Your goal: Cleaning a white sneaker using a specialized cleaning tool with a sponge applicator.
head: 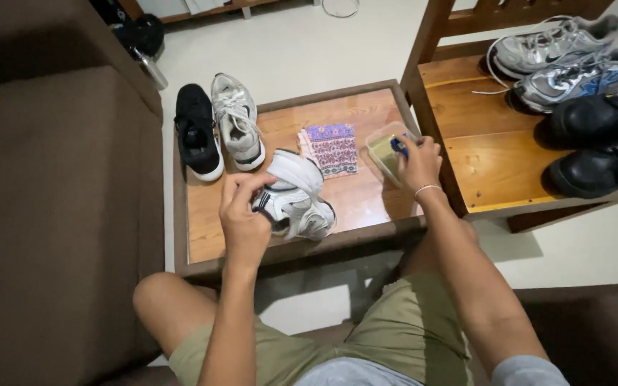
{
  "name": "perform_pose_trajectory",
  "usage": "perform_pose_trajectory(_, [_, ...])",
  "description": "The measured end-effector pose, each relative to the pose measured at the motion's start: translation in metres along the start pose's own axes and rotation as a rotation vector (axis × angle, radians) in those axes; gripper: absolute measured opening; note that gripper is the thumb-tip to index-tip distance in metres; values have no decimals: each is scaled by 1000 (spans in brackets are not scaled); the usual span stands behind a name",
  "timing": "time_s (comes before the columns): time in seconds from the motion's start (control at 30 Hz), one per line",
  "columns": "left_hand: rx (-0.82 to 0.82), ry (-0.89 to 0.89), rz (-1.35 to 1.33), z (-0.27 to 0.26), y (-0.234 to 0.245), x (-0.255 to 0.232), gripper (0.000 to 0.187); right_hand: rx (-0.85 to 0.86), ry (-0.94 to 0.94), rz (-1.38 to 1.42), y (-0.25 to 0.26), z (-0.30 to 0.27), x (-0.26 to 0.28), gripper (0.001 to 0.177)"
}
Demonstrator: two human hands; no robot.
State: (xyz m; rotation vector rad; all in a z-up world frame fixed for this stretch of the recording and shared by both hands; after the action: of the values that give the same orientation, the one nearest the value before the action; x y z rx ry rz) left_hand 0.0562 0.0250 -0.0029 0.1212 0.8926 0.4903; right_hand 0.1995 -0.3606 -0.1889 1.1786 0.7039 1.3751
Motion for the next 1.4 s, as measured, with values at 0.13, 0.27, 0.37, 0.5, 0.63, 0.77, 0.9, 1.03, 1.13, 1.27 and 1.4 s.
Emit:
perform_pose_trajectory(0.13, [43, -34, 8, 2, 4, -9, 39, -147, 42, 359, 55, -18, 44, 40])
perform_pose_trajectory(0.27, [27, -36, -41, -5, -8, -14, 47, -274, 317, 821, 181, -82, 139, 37])
perform_pose_trajectory(0.37, [-64, -54, -17, -9, -21, -16, 48, -317, 492, 757, 217, -136, 189, 50])
perform_pose_trajectory(0.5, [-63, -71, 20, -19, -36, -22, 40, -472, 631, 537, 219, -143, 197, 39])
perform_pose_trajectory(0.63, [-86, -140, 41, -19, -45, -25, 34, -431, 561, 618, 217, -141, 183, 44])
perform_pose_trajectory(0.77, [-29, -186, -32, -15, -47, -19, 46, -450, 683, 633, 207, -171, 194, 33])
perform_pose_trajectory(0.9, [-21, -244, 32, -22, -46, -31, 14, -567, 677, 492, 217, -138, 181, 36])
perform_pose_trajectory(1.03, [-68, -238, 20, -16, -39, -44, 11, -539, 636, 592, 229, -141, 187, 39])
perform_pose_trajectory(1.13, [-63, -220, -18, -15, -27, -50, 13, -482, 694, 578, 228, -170, 194, 37])
perform_pose_trajectory(1.27, [-77, -240, 22, -18, -31, -46, 9, -533, 727, 485, 229, -148, 184, 35])
perform_pose_trajectory(1.4, [-102, -218, 59, -17, -34, -40, 9, -565, 698, 513, 226, -145, 192, 32])
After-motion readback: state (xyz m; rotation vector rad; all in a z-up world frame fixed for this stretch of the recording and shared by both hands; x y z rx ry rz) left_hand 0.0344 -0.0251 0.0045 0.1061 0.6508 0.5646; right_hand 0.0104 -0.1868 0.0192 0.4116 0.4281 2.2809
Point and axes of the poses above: each hand's wrist, its own z-axis towards the middle knuckle, its own y-axis out of the back of the hand, x = y × z, the point moved 4 cm from there along z, towards the middle knuckle, and after that the axes turned 4 degrees about -y, right-handed, at the moved point
